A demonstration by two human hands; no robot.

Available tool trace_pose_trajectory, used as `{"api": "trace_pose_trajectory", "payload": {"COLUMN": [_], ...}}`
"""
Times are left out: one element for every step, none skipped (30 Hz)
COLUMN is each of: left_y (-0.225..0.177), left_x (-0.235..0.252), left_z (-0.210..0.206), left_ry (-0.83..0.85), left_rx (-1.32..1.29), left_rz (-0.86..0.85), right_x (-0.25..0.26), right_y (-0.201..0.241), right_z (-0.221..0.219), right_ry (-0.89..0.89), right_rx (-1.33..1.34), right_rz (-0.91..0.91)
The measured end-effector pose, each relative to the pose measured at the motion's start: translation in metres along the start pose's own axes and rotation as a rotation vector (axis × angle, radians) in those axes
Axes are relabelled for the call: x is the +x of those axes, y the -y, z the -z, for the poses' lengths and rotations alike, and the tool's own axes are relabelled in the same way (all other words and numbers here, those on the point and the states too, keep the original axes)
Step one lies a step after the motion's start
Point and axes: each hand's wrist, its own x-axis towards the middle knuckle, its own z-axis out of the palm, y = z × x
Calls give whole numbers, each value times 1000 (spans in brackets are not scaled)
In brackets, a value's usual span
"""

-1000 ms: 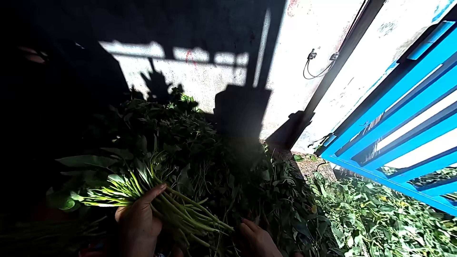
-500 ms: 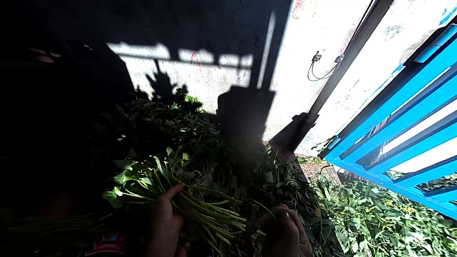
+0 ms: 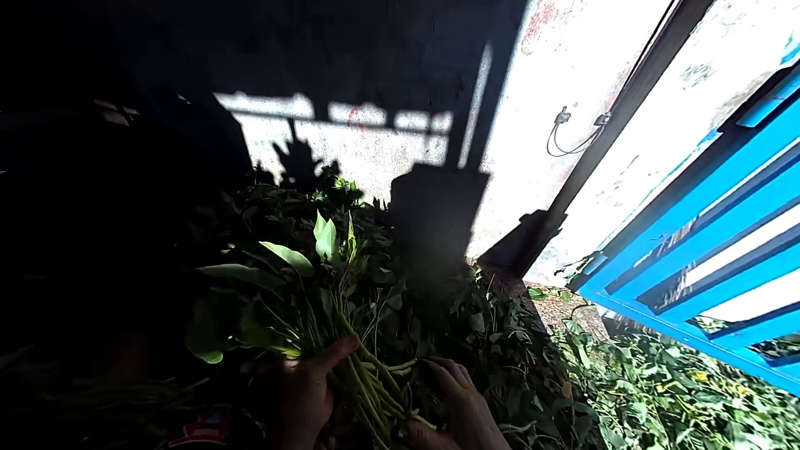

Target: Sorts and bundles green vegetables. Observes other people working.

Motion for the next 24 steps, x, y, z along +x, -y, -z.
{"api": "trace_pose_trajectory", "payload": {"left_y": [2, 4, 6, 9, 12, 14, 16, 17, 17, 17, 17, 17, 16, 15, 14, 14, 15, 16, 17, 18, 18, 19, 19, 18], "left_x": [-4, -7, -10, -12, -12, -12, -11, -9, -7, -6, -4, -2, 0, 1, 3, 3, 4, 4, 4, 3, 3, 3, 3, 4], "left_z": [-3, -6, -8, -10, -10, -8, -7, -5, -4, -3, -3, -2, -2, -1, -1, -1, 0, 0, -1, -2, -4, -4, -4, -4], "left_ry": [1, -2, 0, -6, -16, -27, -50, -78, -103, -126, -149, -170, -188, -206, -218, -228, -233, -242, -254, -261, -267, -274, -278, -279], "left_rx": [16, 33, 44, 42, 37, 39, 44, 51, 52, 51, 42, 34, 33, 41, 53, 67, 79, 87, 87, 82, 76, 71, 68, 72], "left_rz": [11, 9, 6, -1, 0, 15, 38, 62, 89, 116, 138, 163, 193, 226, 265, 297, 325, 350, 365, 372, 374, 373, 371, 373], "right_x": [6, 12, 19, 25, 32, 38, 44, 49, 53, 55, 55, 55, 54, 54, 53, 53, 53, 53, 53, 53, 52, 51, 50, 48], "right_y": [4, 6, 6, 5, 2, -3, -10, -18, -25, -30, -33, -34, -35, -36, -38, -40, -41, -41, -40, -39, -38, -38, -37, -35], "right_z": [-15, -27, -37, -44, -48, -51, -53, -55, -57, -59, -61, -62, -63, -64, -63, -62, -61, -60, -59, -58, -59, -61, -63, -64], "right_ry": [37, 61, 85, 132, 204, 275, 334, 381, 413, 432, 445, 462, 485, 514, 552, 583, 606, 621, 629, 632, 625, 612, 598, 587], "right_rx": [11, -5, -30, -46, -34, 7, 64, 127, 190, 261, 347, 446, 556, 655, 709, 714, 694, 671, 655, 651, 656, 667, 675, 688], "right_rz": [35, 48, 48, 32, 9, -5, -11, -11, -12, -9, -3, 3, 12, 17, 10, -4, -21, -39, -52, -63, -65, -64, -66, -73]}}
